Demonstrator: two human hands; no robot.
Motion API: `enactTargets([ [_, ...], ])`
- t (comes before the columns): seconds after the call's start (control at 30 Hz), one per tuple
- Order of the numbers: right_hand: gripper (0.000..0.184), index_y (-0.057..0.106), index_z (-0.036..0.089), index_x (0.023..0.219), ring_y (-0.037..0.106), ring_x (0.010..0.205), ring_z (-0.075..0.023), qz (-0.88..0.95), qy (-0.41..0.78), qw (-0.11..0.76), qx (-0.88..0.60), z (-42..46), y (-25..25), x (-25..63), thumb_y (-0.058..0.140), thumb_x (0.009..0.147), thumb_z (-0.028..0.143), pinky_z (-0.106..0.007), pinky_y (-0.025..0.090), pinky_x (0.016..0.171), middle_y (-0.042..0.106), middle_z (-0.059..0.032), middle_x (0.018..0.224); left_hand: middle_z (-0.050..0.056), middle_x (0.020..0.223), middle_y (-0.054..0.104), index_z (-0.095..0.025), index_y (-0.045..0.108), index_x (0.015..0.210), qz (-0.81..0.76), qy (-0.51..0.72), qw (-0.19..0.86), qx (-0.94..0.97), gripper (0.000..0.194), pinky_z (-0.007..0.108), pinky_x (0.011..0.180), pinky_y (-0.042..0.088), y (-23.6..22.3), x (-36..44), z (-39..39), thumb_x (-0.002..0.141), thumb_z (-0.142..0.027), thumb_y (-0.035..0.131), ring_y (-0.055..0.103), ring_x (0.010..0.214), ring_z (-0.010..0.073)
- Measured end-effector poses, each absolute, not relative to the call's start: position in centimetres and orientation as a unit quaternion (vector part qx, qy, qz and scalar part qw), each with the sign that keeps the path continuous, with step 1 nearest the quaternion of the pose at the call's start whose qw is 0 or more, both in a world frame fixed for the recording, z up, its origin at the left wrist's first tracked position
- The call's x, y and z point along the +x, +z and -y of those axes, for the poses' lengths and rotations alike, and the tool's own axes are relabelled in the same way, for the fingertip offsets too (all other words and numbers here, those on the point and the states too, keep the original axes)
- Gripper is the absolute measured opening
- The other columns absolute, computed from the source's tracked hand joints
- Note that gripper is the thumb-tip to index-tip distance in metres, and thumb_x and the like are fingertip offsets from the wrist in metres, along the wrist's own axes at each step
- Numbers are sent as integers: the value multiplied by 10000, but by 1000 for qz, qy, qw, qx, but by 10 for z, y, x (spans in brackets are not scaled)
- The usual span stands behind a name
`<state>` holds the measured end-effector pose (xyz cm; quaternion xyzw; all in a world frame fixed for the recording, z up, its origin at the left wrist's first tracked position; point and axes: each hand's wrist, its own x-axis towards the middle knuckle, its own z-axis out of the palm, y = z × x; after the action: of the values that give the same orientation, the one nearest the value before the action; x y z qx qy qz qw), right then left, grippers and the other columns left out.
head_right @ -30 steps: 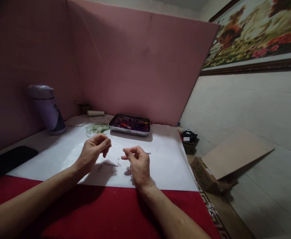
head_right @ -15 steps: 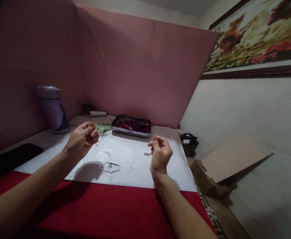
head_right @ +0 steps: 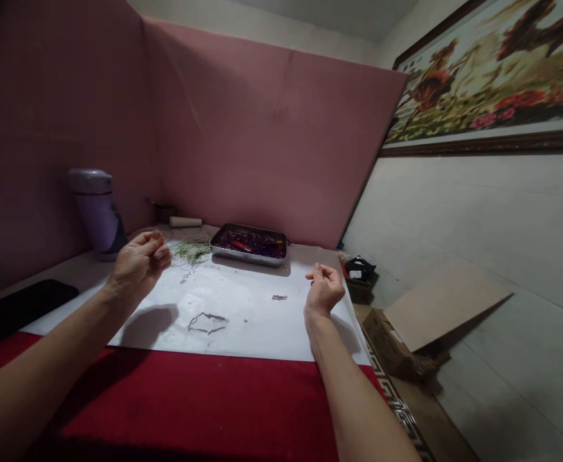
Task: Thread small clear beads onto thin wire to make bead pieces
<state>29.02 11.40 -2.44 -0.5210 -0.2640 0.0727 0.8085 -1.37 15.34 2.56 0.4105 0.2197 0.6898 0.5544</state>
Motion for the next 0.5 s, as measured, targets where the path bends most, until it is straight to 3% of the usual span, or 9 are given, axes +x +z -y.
enactTargets([
  [0.33, 207, 564, 146, 673, 361, 353, -65, 331, 86, 768, -542, -116, -37, 282, 645, 660, 336, -208, 271, 405, 555, 41, 454, -60, 496, 417, -166, 488, 651, -173, 690, 522, 470, 161, 173, 395, 280, 28, 4, -138, 713, -131, 633, 374, 411, 42],
  [0.5, 275, 563, 139, 682, 372, 351, -63, 362, 95, 743, -555, -115, -40, 277, 638, 662, 403, -204, 273, 400, 571, 27, 464, -74, 452, 391, -160, 491, 648, -149, 634, 557, 515, 195, 186, 394, 256, 28, 11, -131, 686, -190, 679, 339, 388, 44],
])
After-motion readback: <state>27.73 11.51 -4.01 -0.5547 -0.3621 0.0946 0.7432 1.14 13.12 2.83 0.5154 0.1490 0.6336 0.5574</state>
